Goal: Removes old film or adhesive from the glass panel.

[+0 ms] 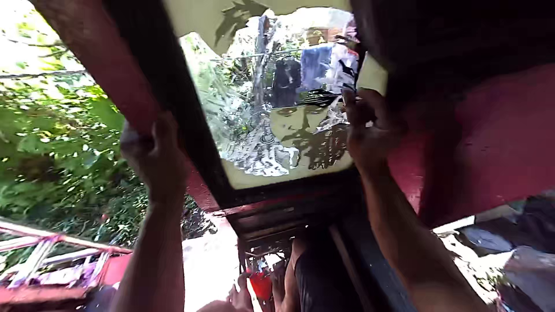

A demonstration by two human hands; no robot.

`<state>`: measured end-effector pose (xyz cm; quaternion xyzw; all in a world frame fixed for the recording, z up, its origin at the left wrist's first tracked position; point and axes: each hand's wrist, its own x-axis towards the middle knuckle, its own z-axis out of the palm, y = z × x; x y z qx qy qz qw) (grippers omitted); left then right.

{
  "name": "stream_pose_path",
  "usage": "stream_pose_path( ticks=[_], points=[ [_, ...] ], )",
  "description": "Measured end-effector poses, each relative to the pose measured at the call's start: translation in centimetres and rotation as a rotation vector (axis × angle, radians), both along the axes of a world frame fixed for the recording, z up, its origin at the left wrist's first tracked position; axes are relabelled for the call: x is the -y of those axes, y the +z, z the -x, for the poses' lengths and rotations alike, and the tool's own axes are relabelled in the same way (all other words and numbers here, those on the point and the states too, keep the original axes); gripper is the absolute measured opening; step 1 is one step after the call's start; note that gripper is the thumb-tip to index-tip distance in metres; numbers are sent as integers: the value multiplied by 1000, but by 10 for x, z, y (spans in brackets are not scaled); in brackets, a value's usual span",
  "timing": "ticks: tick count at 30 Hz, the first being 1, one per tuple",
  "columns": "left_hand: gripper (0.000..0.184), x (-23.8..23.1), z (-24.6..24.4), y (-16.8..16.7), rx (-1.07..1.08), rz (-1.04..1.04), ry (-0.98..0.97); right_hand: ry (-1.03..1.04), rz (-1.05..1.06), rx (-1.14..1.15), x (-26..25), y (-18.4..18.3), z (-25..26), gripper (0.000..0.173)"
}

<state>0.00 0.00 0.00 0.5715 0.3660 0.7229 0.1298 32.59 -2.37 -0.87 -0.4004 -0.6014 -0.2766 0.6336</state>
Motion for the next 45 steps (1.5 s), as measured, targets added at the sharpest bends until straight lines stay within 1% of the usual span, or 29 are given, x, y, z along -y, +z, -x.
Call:
stream_pose_path(
  ticks=[2, 3, 5, 8, 10, 12, 14, 19, 21, 23, 26, 28, 31, 35, 38, 40, 43, 45],
  points=[
    [24, -4, 1, -2, 12, -31, -22, 10, -13, 7, -1, 0, 1, 19],
    [26, -4, 2, -3, 16, -31, -27, 21, -15, 9, -2, -1, 1, 19],
    [36, -6, 3, -4, 28, -23, -37, 47, -25, -6, -2, -3, 1, 17],
    [47, -11, 8, -9, 38, -9, -32, 80, -23, -29, -1, -5, 2, 20],
    [43, -17, 14, -14, 27, -2, -13, 85, -34, -31, -1, -6, 3, 18],
    [44, -23, 19, -20, 7, -25, 16, 76, -73, -21, -3, -5, 5, 13],
    [44, -25, 22, -22, 13, -36, -23, 82, -115, -11, -6, -4, 8, 11],
    [27, -32, 25, -26, 36, -123, -96, 98, -130, 25, -7, -1, 13, 9],
    [24, -34, 27, -27, 33, -128, -105, 108, -125, 53, -7, 1, 14, 9],
    [26, -33, 27, -27, 31, -117, -93, 137, -106, 41, -6, 1, 13, 10],
    [34, -28, 23, -23, 13, -102, -71, 228, -76, -57, -5, -5, 11, 14],
    [32, -23, 19, -18, -5, -110, -60, 210, -83, -96, -7, -10, 9, 15],
    [27, -28, 22, -22, 14, -127, -88, 124, -109, -50, -9, -10, 8, 13],
    [23, -36, 31, -29, 36, -115, -94, 127, -129, -26, -10, -7, 10, 9],
    [32, -39, 34, -33, 42, -124, -127, 210, -100, -96, -9, -9, 11, 13],
    [29, -39, 34, -32, 29, -139, -105, 227, -104, -109, -10, -10, 10, 14],
    [36, -40, 37, -36, 56, -113, -119, 196, -135, -28, -10, -5, 13, 11],
    [34, -39, 37, -38, 97, -42, -66, 195, -150, 13, -10, -2, 15, 10]
  ],
)
